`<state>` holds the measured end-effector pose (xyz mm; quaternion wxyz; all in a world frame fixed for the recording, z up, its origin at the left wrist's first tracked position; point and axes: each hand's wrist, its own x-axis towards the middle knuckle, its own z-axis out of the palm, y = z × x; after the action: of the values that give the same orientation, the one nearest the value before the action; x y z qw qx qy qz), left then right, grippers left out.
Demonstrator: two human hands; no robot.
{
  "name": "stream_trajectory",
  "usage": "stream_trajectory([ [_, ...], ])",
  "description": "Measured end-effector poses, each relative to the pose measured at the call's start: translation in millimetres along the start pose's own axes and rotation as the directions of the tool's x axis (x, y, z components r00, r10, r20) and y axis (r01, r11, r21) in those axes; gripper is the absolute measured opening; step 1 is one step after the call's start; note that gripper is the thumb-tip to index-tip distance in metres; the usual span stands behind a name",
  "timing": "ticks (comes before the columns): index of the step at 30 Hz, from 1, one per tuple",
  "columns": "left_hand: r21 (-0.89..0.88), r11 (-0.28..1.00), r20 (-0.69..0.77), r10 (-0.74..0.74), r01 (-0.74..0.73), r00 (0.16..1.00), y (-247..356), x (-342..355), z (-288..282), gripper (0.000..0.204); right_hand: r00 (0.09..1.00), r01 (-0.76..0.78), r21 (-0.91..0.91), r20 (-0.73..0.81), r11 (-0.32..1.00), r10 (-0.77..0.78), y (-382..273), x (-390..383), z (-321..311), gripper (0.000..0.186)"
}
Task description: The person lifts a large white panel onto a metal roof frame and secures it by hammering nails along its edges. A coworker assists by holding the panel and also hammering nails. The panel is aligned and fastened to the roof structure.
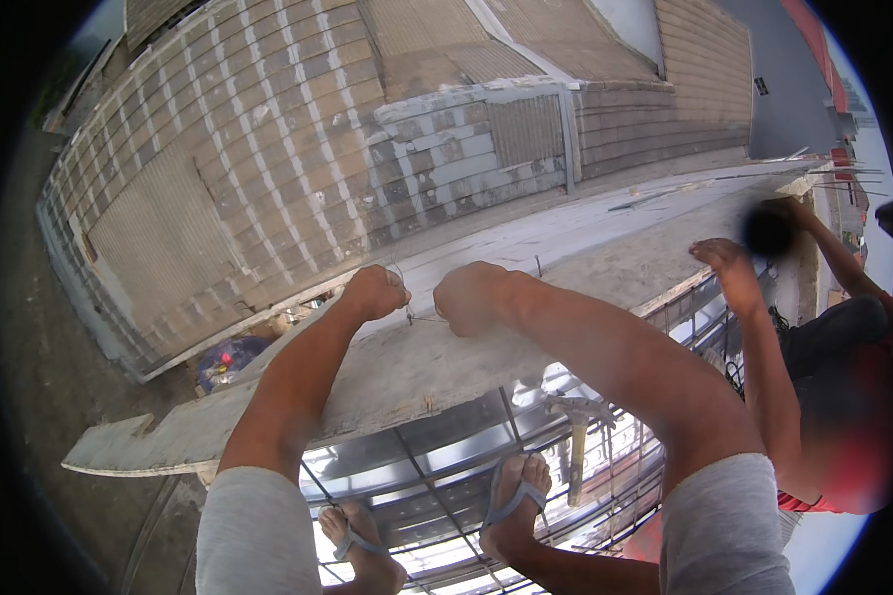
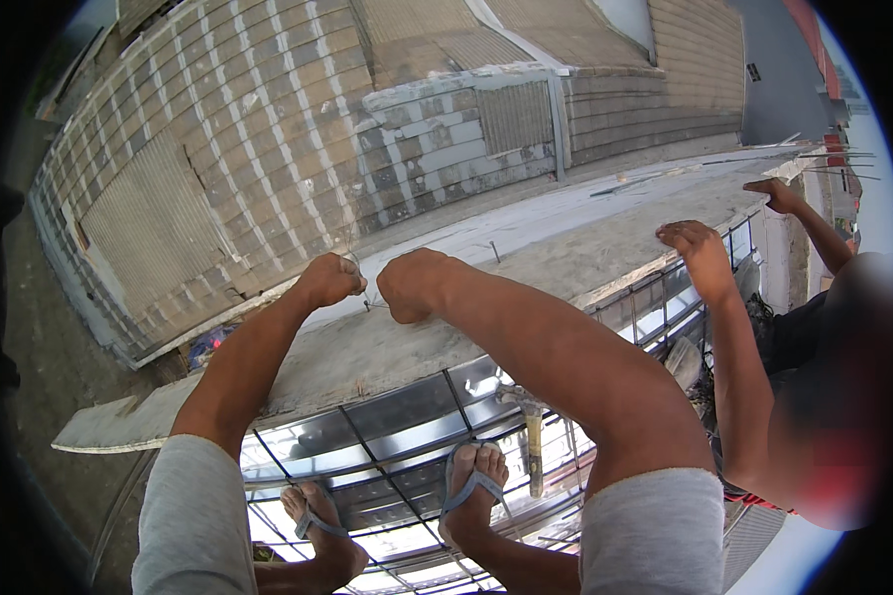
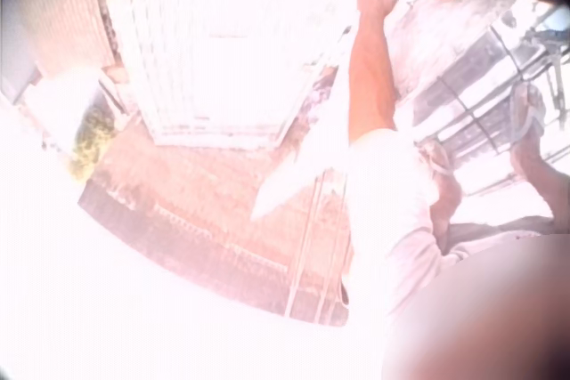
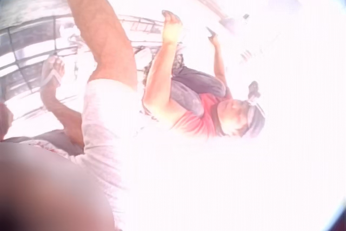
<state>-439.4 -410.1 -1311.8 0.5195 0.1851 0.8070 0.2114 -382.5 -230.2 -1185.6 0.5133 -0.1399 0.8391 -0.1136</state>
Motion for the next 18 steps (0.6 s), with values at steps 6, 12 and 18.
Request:
stream_trajectory([
  [6,0.12,0.993,-0.032,0.009,-0.006,0.999,-11.7,22.6,7.9,0.025,0.985,0.172,0.161,-0.042,0.972,-0.167,-33.7,8.5,-10.0,0.017],
  [12,-0.037,0.999,0.272,0.024,-0.014,0.962,-3.9,11.3,-5.0,0.029,0.986,0.105,0.045,-0.136,0.993,-0.098,-22.8,20.7,-31.3,0.023],
  [18,0.215,0.939,0.126,0.246,-0.268,0.961,12.9,-39.8,-14.0,0.05,0.982,-0.001,0.393,0.176,0.919,-0.074,-16.8,36.5,-28.9,0.027],
])
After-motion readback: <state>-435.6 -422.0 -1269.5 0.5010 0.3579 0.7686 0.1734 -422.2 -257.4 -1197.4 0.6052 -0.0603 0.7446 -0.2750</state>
